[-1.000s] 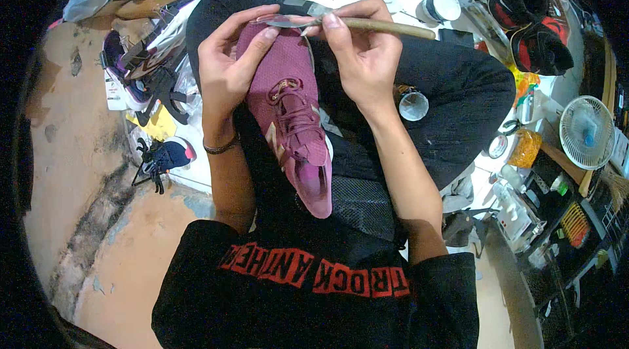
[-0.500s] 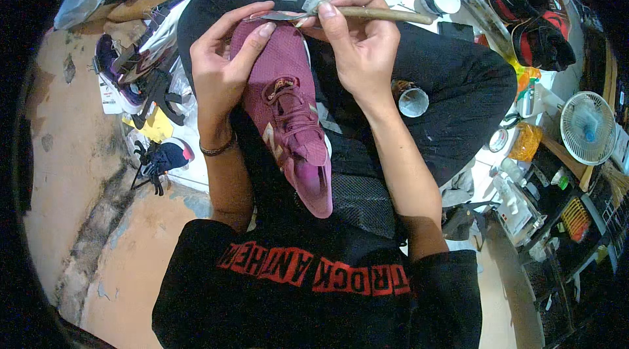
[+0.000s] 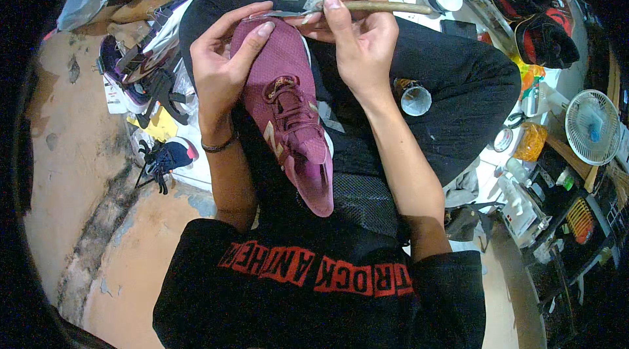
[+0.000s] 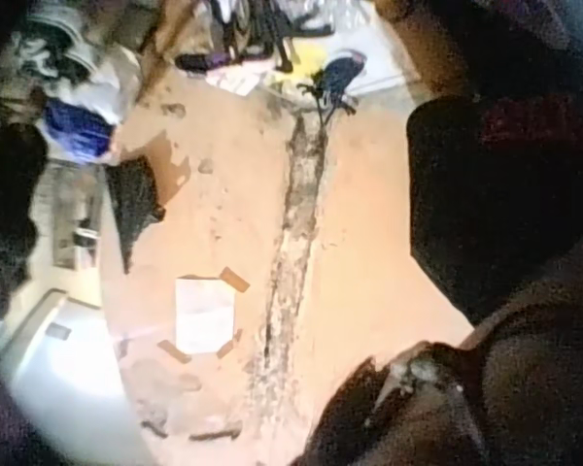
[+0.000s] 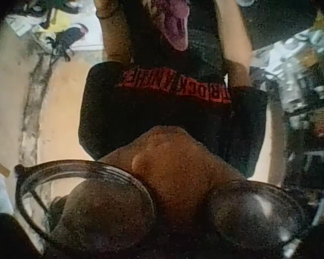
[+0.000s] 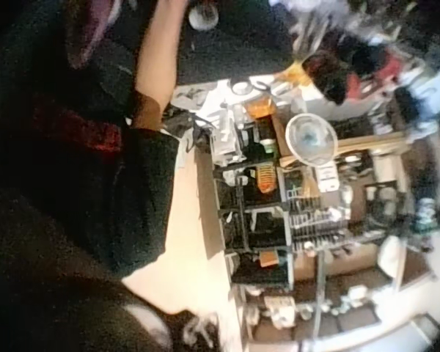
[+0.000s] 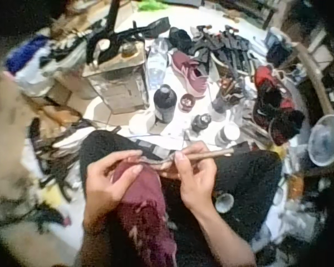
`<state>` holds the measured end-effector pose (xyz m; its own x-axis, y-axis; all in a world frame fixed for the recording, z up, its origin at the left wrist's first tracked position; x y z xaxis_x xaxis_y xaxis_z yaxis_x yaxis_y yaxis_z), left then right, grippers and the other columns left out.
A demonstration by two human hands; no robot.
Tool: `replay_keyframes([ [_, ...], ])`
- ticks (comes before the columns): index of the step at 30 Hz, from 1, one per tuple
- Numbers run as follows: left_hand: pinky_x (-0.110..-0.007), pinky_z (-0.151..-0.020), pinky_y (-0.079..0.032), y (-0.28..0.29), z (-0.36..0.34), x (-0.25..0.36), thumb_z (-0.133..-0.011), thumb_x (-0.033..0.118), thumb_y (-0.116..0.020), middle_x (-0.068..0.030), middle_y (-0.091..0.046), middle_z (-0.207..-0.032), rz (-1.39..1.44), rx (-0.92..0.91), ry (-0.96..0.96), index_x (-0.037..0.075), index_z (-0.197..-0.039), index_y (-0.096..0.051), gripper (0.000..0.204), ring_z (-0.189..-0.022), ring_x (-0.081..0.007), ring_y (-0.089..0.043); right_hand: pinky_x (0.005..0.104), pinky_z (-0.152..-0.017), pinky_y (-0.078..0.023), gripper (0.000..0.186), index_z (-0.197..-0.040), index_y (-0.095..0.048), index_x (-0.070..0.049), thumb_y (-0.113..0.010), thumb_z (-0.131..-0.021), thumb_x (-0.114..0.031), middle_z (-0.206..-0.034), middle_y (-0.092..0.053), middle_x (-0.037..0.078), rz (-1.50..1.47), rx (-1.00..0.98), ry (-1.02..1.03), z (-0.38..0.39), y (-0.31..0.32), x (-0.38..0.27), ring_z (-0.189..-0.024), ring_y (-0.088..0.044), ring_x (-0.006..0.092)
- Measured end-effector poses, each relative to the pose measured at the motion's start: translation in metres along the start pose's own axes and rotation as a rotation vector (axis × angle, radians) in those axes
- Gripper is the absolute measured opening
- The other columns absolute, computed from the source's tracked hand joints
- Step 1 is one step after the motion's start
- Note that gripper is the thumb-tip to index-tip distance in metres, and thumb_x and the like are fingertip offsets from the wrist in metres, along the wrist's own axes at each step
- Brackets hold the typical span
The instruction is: Apply glue or paint to a sneaker using a small brush.
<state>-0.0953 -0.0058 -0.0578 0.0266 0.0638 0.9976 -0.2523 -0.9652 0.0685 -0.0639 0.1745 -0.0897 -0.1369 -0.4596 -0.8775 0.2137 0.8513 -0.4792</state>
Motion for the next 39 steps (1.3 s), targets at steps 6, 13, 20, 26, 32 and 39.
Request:
replay_keyframes([
  [6,-0.024,-0.087,-0.052,-0.0007,0.0002,-0.0017,-0.089,0.001,-0.071,-0.0099,-0.073,-0.105,0.038,0.007,0.019,-0.003,-0.114,-0.071,0.025,-0.097,-0.0122,-0.067,0.0337,-0.071,-0.065,0.017,-0.106,-0.049,0.0,-0.061,-0.099,-0.01,-0.092,-0.066,0.014,-0.041,-0.015,0.01,-0.0005,0.0037,0.0006,-0.081,-0.072,0.0194],
  [13,-0.025,-0.087,-0.052,-0.0003,0.0004,-0.0025,-0.089,0.002,-0.072,-0.0102,-0.073,-0.106,0.016,0.002,0.018,-0.003,-0.114,-0.071,0.025,-0.097,-0.0125,-0.067,0.0344,-0.072,-0.065,0.017,-0.106,-0.049,0.0,-0.061,-0.099,-0.01,-0.092,-0.067,0.014,-0.025,-0.027,0.003,-0.0001,0.0004,-0.0009,-0.082,-0.072,0.02],
  [20,-0.025,-0.087,-0.052,0.0003,0.0004,-0.0045,-0.089,0.003,-0.072,-0.0106,-0.073,-0.108,0.048,-0.009,0.019,-0.003,-0.114,-0.07,0.025,-0.098,-0.0124,-0.067,0.0379,-0.075,-0.065,0.016,-0.107,-0.049,-0.001,-0.06,-0.1,-0.011,-0.094,-0.067,0.015,0.035,-0.024,-0.011,0.0019,-0.0015,-0.0007,-0.085,-0.072,0.0209],
  [26,-0.025,-0.087,-0.052,0.0001,-0.0003,-0.0046,-0.089,0.003,-0.072,-0.0105,-0.073,-0.108,0.035,-0.003,-0.022,-0.003,-0.114,-0.07,0.026,-0.098,-0.0125,-0.067,0.0384,-0.074,-0.065,0.015,-0.107,-0.05,-0.002,-0.058,-0.101,-0.013,-0.094,-0.067,0.015,0.127,-0.065,0.088,0.0005,-0.0052,0.0002,-0.085,-0.072,0.0207],
  [32,-0.025,-0.087,-0.053,0.0007,-0.0002,-0.0053,-0.089,0.003,-0.071,-0.0109,-0.073,-0.107,0.026,-0.009,0.003,-0.003,-0.115,-0.07,0.027,-0.098,-0.0127,-0.067,0.0331,-0.071,-0.064,0.018,-0.108,-0.048,0.001,-0.059,-0.1,-0.01,-0.093,-0.066,0.015,0.074,0.007,0.044,0.0024,-0.0029,0.0036,-0.083,-0.072,0.0197],
  [39,-0.024,-0.086,-0.052,-0.0008,0.002,-0.0045,-0.089,0.003,-0.072,-0.0102,-0.073,-0.108,0.041,-0.013,0.032,-0.002,-0.116,-0.07,0.027,-0.098,-0.012,-0.067,0.0328,-0.071,-0.065,0.019,-0.107,-0.048,0.0,-0.06,-0.1,-0.013,-0.093,-0.066,0.014,0.019,-0.004,0.02,0.0003,0.0026,0.0062,-0.083,-0.072,0.0188],
])
Point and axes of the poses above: each hand's wrist, its own z-axis away from the middle knuckle, its own y-axis out of the back of the hand, x = y × z, the point moved 5 cm from there along -z, towards the middle knuckle
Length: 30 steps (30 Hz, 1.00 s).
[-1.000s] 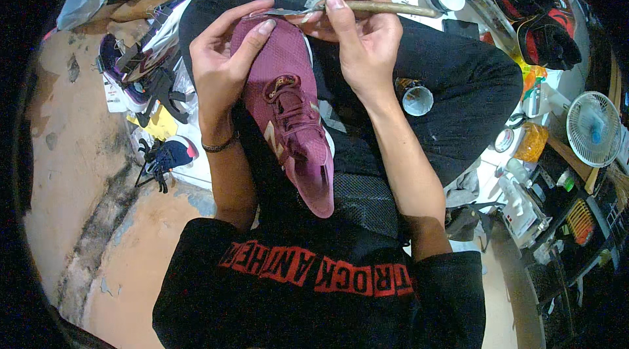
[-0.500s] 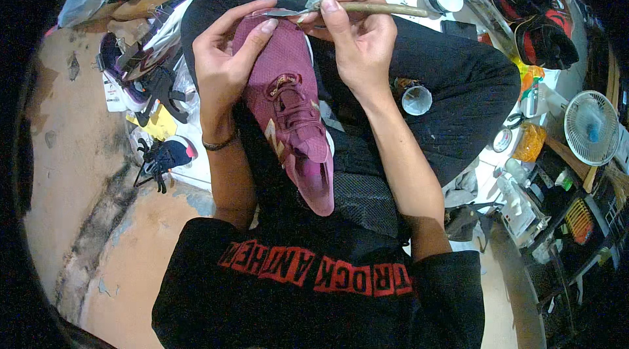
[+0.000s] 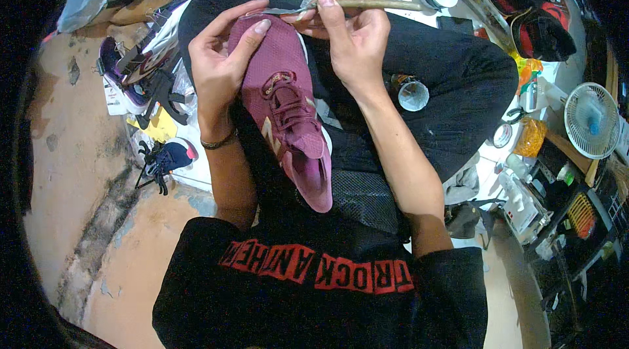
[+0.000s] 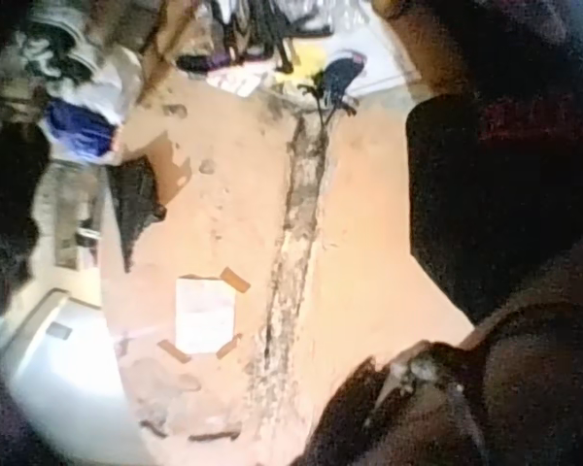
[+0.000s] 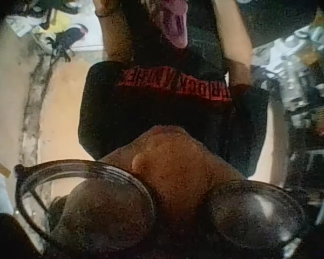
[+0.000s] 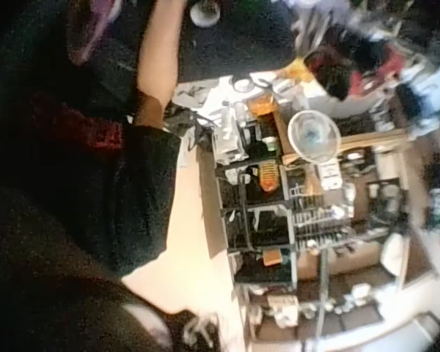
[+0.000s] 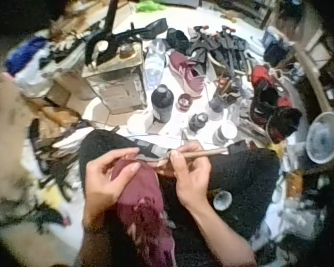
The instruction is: Apply glue or paint to a sneaker using a small brush.
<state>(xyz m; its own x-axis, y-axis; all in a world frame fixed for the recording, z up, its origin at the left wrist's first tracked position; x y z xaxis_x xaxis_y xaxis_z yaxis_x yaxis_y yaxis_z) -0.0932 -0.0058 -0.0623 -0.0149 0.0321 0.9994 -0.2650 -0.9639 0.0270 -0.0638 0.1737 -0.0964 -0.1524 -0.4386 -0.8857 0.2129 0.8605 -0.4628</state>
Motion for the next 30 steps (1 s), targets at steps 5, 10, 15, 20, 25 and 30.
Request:
replay_keyframes([
  [5,-0.024,-0.086,-0.052,0.001,-0.002,0.001,-0.09,0.003,-0.072,-0.0101,-0.073,-0.107,-0.02,0.013,-0.019,-0.002,-0.116,-0.07,0.027,-0.097,-0.0118,-0.067,0.0333,-0.073,-0.065,0.019,-0.106,-0.049,-0.001,-0.061,-0.1,-0.014,-0.092,-0.067,0.013,-0.059,-0.001,-0.021,0.001,-0.002,-0.001,-0.083,-0.072,0.0194],
  [10,-0.024,-0.087,-0.052,0.001,-0.001,0.001,-0.09,0.004,-0.072,-0.0102,-0.072,-0.109,-0.012,0.004,-0.029,-0.003,-0.116,-0.07,0.027,-0.098,-0.0121,-0.067,0.0329,-0.073,-0.064,0.019,-0.106,-0.05,-0.001,-0.062,-0.099,-0.014,-0.092,-0.068,0.013,-0.015,-0.017,-0.014,0.0,-0.005,-0.001,-0.083,-0.072,0.0191],
  [15,-0.025,-0.088,-0.052,0.001,-0.002,0.003,-0.09,0.004,-0.072,-0.0107,-0.072,-0.109,-0.046,-0.005,-0.063,-0.003,-0.116,-0.07,0.027,-0.1,-0.0129,-0.067,0.0321,-0.073,-0.064,0.017,-0.106,-0.051,-0.001,-0.061,-0.1,-0.013,-0.093,-0.068,0.013,-0.008,-0.038,-0.019,0.0,-0.006,-0.002,-0.084,-0.072,0.019],
  [20,-0.025,-0.089,-0.052,0.001,-0.002,0.001,-0.09,0.004,-0.072,-0.0108,-0.072,-0.109,-0.015,-0.003,-0.047,-0.003,-0.116,-0.07,0.027,-0.1,-0.0128,-0.067,0.032,-0.074,-0.063,0.016,-0.106,-0.05,0.0,-0.06,-0.1,-0.012,-0.091,-0.068,0.013,0.004,-0.028,-0.041,-0.001,-0.009,-0.004,-0.084,-0.072,0.0192],
  [25,-0.024,-0.087,-0.052,0.002,-0.002,0.0,-0.09,0.004,-0.072,-0.0105,-0.073,-0.107,-0.027,-0.01,-0.053,-0.002,-0.116,-0.07,0.027,-0.098,-0.0121,-0.067,0.0323,-0.074,-0.063,0.017,-0.106,-0.05,0.0,-0.06,-0.1,-0.012,-0.09,-0.067,0.014,0.098,-0.043,0.004,-0.002,-0.013,-0.008,-0.084,-0.072,0.0193],
  [30,-0.024,-0.086,-0.053,0.002,-0.001,0.001,-0.089,0.004,-0.073,-0.0103,-0.073,-0.106,-0.047,0.015,-0.062,-0.002,-0.115,-0.071,0.026,-0.097,-0.0119,-0.067,0.0367,-0.07,-0.065,0.018,-0.109,-0.051,-0.003,-0.059,-0.101,-0.018,-0.091,-0.068,0.011,0.13,-0.017,0.008,-0.002,-0.009,-0.007,-0.083,-0.071,0.0191],
])
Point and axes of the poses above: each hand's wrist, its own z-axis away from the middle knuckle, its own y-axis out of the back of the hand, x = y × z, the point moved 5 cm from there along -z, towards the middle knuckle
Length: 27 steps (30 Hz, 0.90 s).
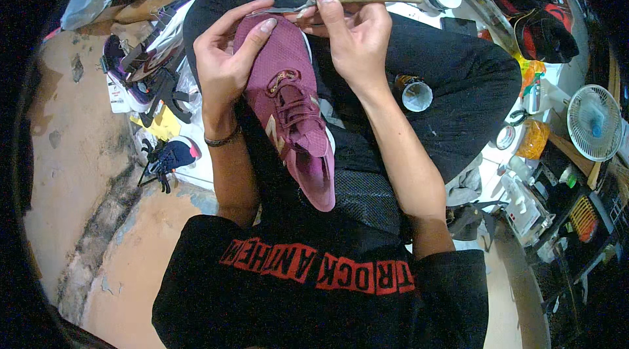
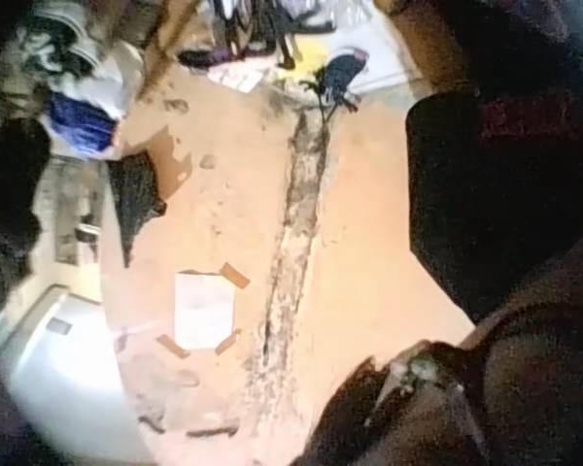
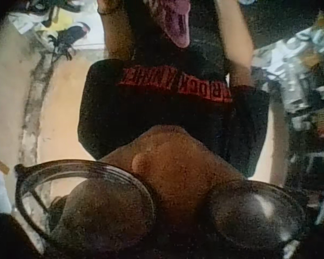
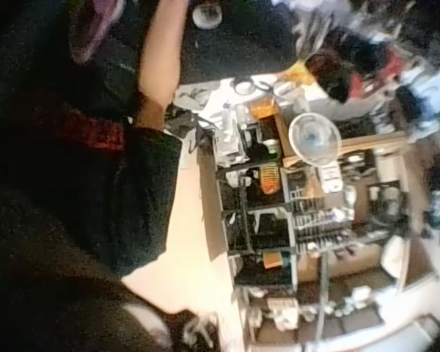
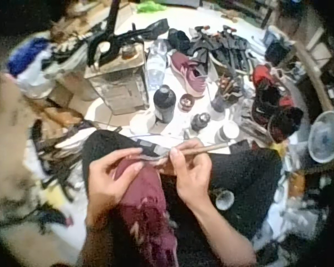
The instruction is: Apply glue or paint to a sneaker using a small brush.
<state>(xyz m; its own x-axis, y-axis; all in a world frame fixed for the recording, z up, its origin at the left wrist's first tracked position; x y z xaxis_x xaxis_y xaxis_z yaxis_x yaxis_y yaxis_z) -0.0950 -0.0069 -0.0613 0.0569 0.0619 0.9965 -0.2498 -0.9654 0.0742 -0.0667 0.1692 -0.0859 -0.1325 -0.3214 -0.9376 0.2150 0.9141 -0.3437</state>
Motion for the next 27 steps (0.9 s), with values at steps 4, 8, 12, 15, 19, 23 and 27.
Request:
replay_keyframes([
  [4,-0.024,-0.086,-0.053,0.0,0.0,0.0,-0.089,0.003,-0.072,-0.0102,-0.073,-0.106,-0.001,-0.001,0.002,-0.002,-0.114,-0.071,0.025,-0.097,-0.0123,-0.068,0.0341,-0.071,-0.065,0.018,-0.108,-0.049,-0.001,-0.059,-0.101,-0.014,-0.091,-0.067,0.013,-0.036,0.009,-0.021,0.0,0.005,0.003,-0.082,-0.072,0.0195],
  [8,-0.024,-0.086,-0.053,0.001,0.001,-0.001,-0.089,0.003,-0.072,-0.0102,-0.073,-0.106,0.012,0.006,0.029,-0.002,-0.114,-0.071,0.025,-0.097,-0.0126,-0.068,0.0332,-0.071,-0.065,0.018,-0.107,-0.049,-0.001,-0.06,-0.1,-0.013,-0.091,-0.066,0.014,-0.161,0.001,-0.042,0.0,0.006,0.005,-0.083,-0.072,0.0203],
  [12,-0.024,-0.086,-0.053,0.0,0.0,-0.002,-0.089,0.003,-0.072,-0.0103,-0.073,-0.107,0.045,-0.001,0.034,-0.002,-0.115,-0.071,0.026,-0.097,-0.0127,-0.068,0.0336,-0.074,-0.064,0.016,-0.105,-0.05,-0.001,-0.06,-0.1,-0.012,-0.092,-0.067,0.014,-0.126,-0.047,-0.035,0.0,0.005,0.005,-0.085,-0.073,0.0209],
  [15,-0.025,-0.086,-0.053,-0.001,0.0,-0.001,-0.089,0.003,-0.072,-0.0101,-0.073,-0.107,0.038,-0.005,0.007,-0.002,-0.115,-0.071,0.026,-0.098,-0.0128,-0.068,0.0343,-0.077,-0.064,0.015,-0.105,-0.05,0.0,-0.06,-0.1,-0.011,-0.093,-0.068,0.014,-0.094,-0.072,-0.03,-0.001,0.002,0.003,-0.087,-0.073,0.0213],
  [19,-0.025,-0.086,-0.053,-0.001,0.0,-0.002,-0.089,0.003,-0.072,-0.01,-0.073,-0.107,0.035,-0.007,0.026,-0.002,-0.115,-0.071,0.026,-0.098,-0.0126,-0.067,0.035,-0.078,-0.063,0.016,-0.107,-0.051,0.0,-0.061,-0.1,-0.011,-0.093,-0.068,0.014,-0.077,-0.073,-0.041,-0.001,-0.002,0.0,-0.088,-0.072,0.0212],
  [23,-0.025,-0.087,-0.053,0.0,0.0,-0.003,-0.09,0.003,-0.072,-0.0101,-0.073,-0.107,-0.003,-0.01,0.021,-0.002,-0.114,-0.071,0.025,-0.098,-0.0124,-0.067,0.0352,-0.078,-0.063,0.016,-0.107,-0.052,0.0,-0.061,-0.1,-0.011,-0.093,-0.068,0.014,-0.065,-0.08,-0.014,-0.004,-0.006,-0.003,-0.087,-0.072,0.0208],
  [27,-0.025,-0.086,-0.052,0.0,-0.001,-0.002,-0.09,0.004,-0.072,-0.01,-0.073,-0.106,0.007,-0.017,-0.012,-0.002,-0.113,-0.071,0.025,-0.098,-0.0121,-0.067,0.0345,-0.075,-0.064,0.018,-0.107,-0.051,0.001,-0.062,-0.1,-0.012,-0.092,-0.068,0.013,-0.007,-0.067,-0.008,-0.005,-0.006,-0.004,-0.084,-0.072,0.0207],
])
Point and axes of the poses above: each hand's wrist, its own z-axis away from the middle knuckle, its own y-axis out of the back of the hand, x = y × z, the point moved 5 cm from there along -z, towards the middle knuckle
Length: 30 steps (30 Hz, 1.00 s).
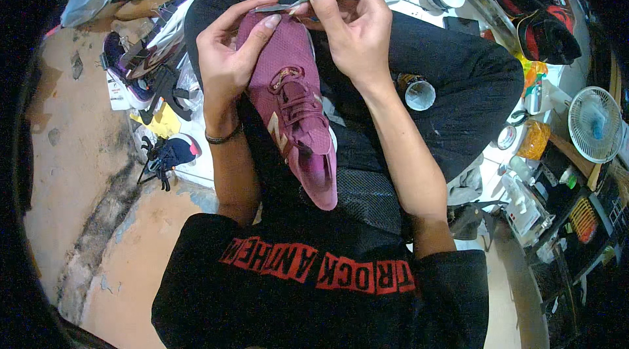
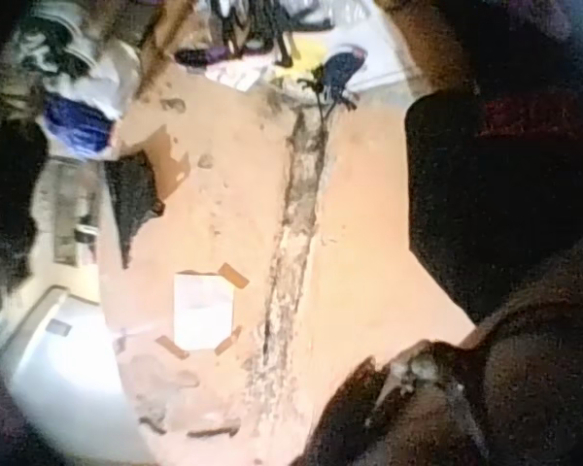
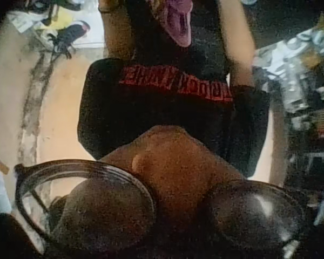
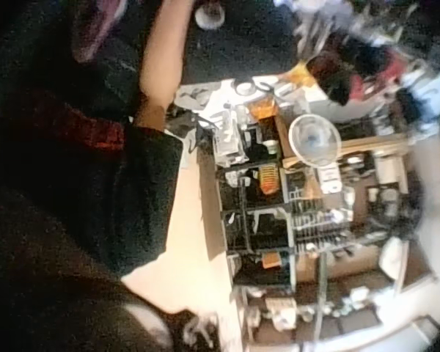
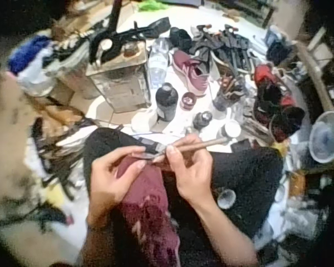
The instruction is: Apply glue or paint to a sneaker using a small brush.
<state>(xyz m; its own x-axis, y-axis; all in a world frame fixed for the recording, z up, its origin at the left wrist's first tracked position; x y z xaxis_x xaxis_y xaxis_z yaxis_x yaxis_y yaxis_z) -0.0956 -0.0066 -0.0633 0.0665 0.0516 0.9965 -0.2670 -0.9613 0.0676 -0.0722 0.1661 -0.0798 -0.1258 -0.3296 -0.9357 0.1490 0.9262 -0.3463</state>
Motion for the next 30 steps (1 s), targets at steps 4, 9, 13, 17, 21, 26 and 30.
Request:
replay_keyframes([
  [4,-0.024,-0.086,-0.052,0.0,0.0,-0.001,-0.09,0.004,-0.073,-0.0097,-0.073,-0.105,0.003,0.011,0.013,-0.002,-0.114,-0.071,0.025,-0.097,-0.0118,-0.067,0.0335,-0.071,-0.064,0.019,-0.108,-0.049,0.0,-0.061,-0.1,-0.013,-0.09,-0.067,0.012,-0.001,0.029,-0.02,0.001,0.004,0.001,-0.083,-0.072,0.0204],
  [9,-0.024,-0.085,-0.052,0.0,0.0,-0.001,-0.089,0.004,-0.073,-0.0096,-0.073,-0.104,-0.021,0.01,0.031,-0.002,-0.114,-0.071,0.025,-0.095,-0.0118,-0.067,0.0338,-0.069,-0.064,0.02,-0.107,-0.048,-0.001,-0.06,-0.1,-0.014,-0.091,-0.066,0.013,-0.028,0.047,-0.005,0.002,0.008,0.004,-0.082,-0.072,0.0195],
  [13,-0.024,-0.086,-0.052,0.0,0.0,0.001,-0.089,0.004,-0.073,-0.0099,-0.073,-0.105,-0.017,0.002,0.028,-0.002,-0.114,-0.071,0.025,-0.096,-0.012,-0.067,0.0349,-0.07,-0.065,0.019,-0.107,-0.047,-0.001,-0.06,-0.1,-0.014,-0.092,-0.066,0.013,-0.087,0.066,0.002,0.004,0.011,0.006,-0.083,-0.071,0.0193],
  [17,-0.025,-0.087,-0.052,0.0,0.001,0.001,-0.089,0.004,-0.073,-0.0103,-0.073,-0.106,-0.006,0.01,0.016,-0.002,-0.115,-0.071,0.026,-0.098,-0.0123,-0.067,0.0367,-0.073,-0.065,0.019,-0.107,-0.047,-0.001,-0.06,-0.1,-0.013,-0.093,-0.065,0.013,-0.111,0.054,-0.008,0.006,0.012,0.005,-0.085,-0.071,0.0197],
  [21,-0.025,-0.087,-0.052,-0.001,0.001,0.0,-0.089,0.003,-0.072,-0.0105,-0.073,-0.107,0.017,0.015,0.014,-0.002,-0.115,-0.07,0.026,-0.098,-0.0129,-0.067,0.0362,-0.076,-0.064,0.018,-0.106,-0.048,0.0,-0.06,-0.1,-0.012,-0.094,-0.065,0.014,-0.095,0.01,0.002,0.006,0.008,0.003,-0.086,-0.071,0.0197],
  [26,-0.025,-0.088,-0.051,-0.001,0.001,0.0,-0.09,0.001,-0.07,-0.0103,-0.072,-0.107,-0.001,0.005,0.032,-0.003,-0.116,-0.07,0.027,-0.097,-0.0127,-0.066,0.0323,-0.077,-0.062,0.017,-0.106,-0.05,0.001,-0.061,-0.1,-0.011,-0.093,-0.066,0.014,-0.051,-0.008,0.032,0.003,0.0,0.0,-0.087,-0.071,0.0198],
  [30,-0.025,-0.088,-0.05,-0.001,0.001,0.0,-0.09,0.0,-0.069,-0.0102,-0.072,-0.107,-0.031,-0.001,0.043,-0.004,-0.117,-0.069,0.027,-0.096,-0.0126,-0.065,0.0314,-0.077,-0.062,0.017,-0.106,-0.051,0.002,-0.061,-0.1,-0.011,-0.09,-0.067,0.013,0.04,-0.015,0.034,0.002,-0.003,-0.003,-0.086,-0.072,0.0197],
])
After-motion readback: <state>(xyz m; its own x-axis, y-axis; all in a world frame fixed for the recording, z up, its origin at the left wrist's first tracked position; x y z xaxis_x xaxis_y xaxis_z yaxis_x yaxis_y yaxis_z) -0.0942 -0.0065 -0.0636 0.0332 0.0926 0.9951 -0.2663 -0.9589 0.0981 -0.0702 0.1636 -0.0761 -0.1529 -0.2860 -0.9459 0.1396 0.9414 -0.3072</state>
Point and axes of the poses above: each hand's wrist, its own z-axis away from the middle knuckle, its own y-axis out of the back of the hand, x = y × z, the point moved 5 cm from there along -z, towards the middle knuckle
